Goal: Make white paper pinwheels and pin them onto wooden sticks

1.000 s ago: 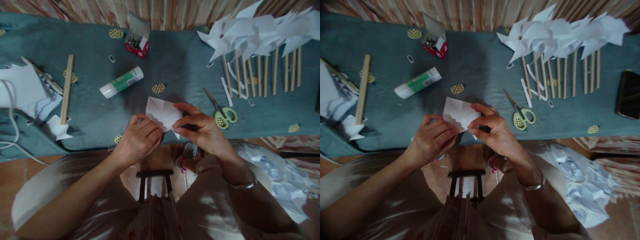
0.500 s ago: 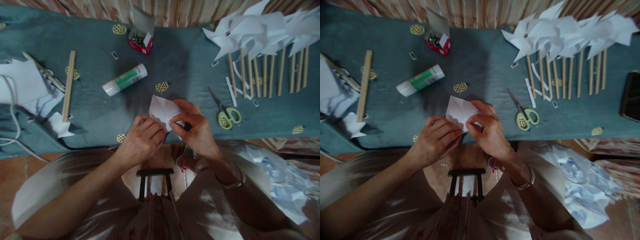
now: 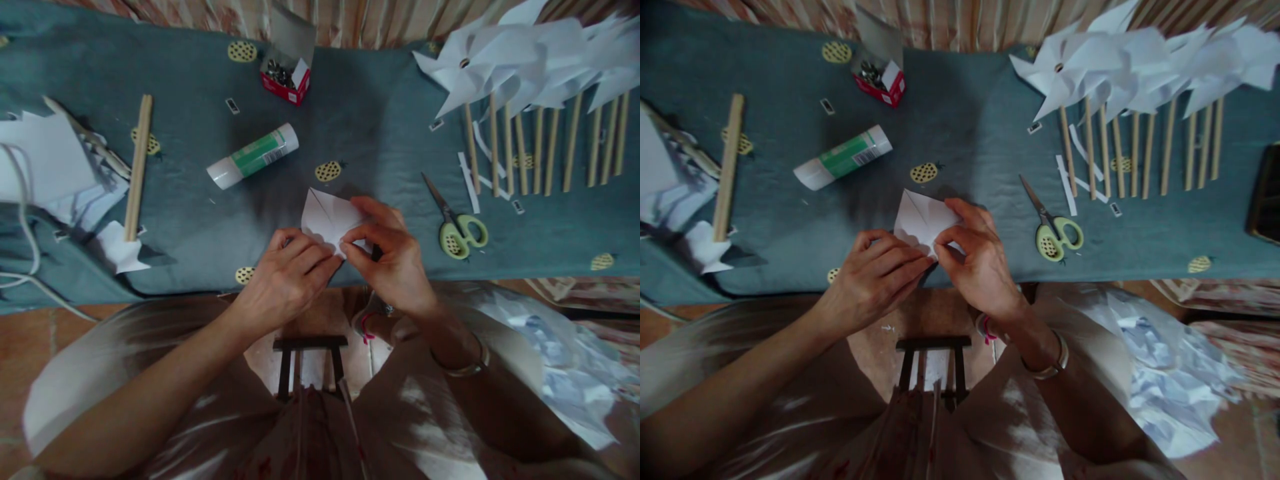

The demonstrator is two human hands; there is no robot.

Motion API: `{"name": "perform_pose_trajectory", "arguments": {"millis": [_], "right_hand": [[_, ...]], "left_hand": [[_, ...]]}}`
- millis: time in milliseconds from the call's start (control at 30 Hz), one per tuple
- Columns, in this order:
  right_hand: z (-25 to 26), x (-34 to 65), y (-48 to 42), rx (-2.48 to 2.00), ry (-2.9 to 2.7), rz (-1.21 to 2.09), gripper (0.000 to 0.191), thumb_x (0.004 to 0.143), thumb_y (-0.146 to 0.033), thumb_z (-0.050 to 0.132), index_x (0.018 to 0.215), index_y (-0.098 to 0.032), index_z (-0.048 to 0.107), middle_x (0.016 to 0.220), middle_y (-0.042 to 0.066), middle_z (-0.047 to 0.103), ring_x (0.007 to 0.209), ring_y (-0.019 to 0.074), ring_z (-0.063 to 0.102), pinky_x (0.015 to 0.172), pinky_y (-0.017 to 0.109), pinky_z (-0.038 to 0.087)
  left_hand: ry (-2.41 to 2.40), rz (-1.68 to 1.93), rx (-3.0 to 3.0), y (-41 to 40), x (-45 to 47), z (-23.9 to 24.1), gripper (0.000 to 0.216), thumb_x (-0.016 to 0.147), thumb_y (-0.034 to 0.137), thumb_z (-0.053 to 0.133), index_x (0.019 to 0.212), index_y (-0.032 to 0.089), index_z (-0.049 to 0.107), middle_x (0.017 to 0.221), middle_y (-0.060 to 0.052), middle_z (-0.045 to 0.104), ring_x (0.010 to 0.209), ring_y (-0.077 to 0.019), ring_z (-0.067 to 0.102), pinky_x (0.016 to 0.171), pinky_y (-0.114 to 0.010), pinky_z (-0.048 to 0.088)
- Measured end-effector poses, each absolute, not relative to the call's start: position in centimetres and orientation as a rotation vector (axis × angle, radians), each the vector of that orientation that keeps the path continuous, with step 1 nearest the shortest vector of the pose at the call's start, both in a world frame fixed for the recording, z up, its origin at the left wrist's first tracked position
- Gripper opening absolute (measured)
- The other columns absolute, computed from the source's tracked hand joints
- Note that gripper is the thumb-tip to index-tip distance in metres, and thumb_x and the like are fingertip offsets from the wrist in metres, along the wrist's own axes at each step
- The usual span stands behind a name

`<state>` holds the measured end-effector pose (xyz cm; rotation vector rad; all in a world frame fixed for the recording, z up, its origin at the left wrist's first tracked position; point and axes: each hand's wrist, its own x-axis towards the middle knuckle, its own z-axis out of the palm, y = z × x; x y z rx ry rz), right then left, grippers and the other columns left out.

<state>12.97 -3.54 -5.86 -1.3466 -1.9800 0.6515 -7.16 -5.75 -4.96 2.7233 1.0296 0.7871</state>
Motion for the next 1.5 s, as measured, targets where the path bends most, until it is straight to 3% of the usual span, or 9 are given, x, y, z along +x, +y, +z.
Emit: {"name": "perform_pose_trajectory", "arguments": {"millis": [167,500,700,1100,1500], "right_hand": [[-5.78,12.93,-3.53,-1.339,-1.994,0.631,0.009,0.085,-0.019,0.065,0.078,-0.024,0.068,0.132,0.010,0.065,0.123,0.0253,0.059,0.104,0.048,0.048],[-5.81,12.88,-3.50,-1.353,-1.949,0.699,0.014,0.084,-0.018,0.065,0.084,-0.030,0.071,0.129,0.001,0.064,0.124,0.0229,0.057,0.106,0.050,0.050],[-5.90,13.05,-3.48,-1.335,-1.968,0.696,0.012,0.083,-0.017,0.067,0.088,-0.027,0.070,0.131,0.005,0.063,0.125,0.0251,0.057,0.108,0.051,0.049],[-5.89,13.04,-3.57,-1.333,-1.970,0.687,0.014,0.083,-0.016,0.068,0.087,-0.029,0.068,0.131,0.002,0.063,0.125,0.0236,0.057,0.107,0.048,0.051],[-5.64,13.12,-3.98,-1.252,-2.111,0.585,0.017,0.093,-0.022,0.058,0.097,-0.031,0.072,0.139,0.004,0.060,0.129,0.0282,0.054,0.102,0.048,0.051]], "left_hand": [[1.029,0.815,2.716,-5.75,-7.07,-4.97,0.017,0.096,0.014,0.058,0.111,0.013,0.065,0.102,-0.008,0.076,0.092,-0.0207,0.067,0.085,-0.040,0.049],[1.020,0.806,2.690,-5.78,-7.08,-4.95,0.017,0.095,0.013,0.060,0.110,0.012,0.066,0.102,-0.008,0.076,0.093,-0.0207,0.066,0.087,-0.040,0.048],[1.033,0.786,2.712,-5.84,-7.03,-4.86,0.016,0.096,0.015,0.058,0.110,0.013,0.066,0.098,-0.007,0.075,0.092,-0.0201,0.065,0.086,-0.039,0.048],[1.015,0.802,2.690,-5.89,-6.96,-4.93,0.016,0.097,0.014,0.057,0.109,0.014,0.067,0.098,-0.008,0.075,0.093,-0.0207,0.066,0.086,-0.040,0.047],[1.033,0.820,2.725,-5.87,-6.87,-4.89,0.015,0.098,0.016,0.056,0.106,0.015,0.068,0.097,-0.006,0.075,0.092,-0.0199,0.065,0.084,-0.039,0.046]]}}
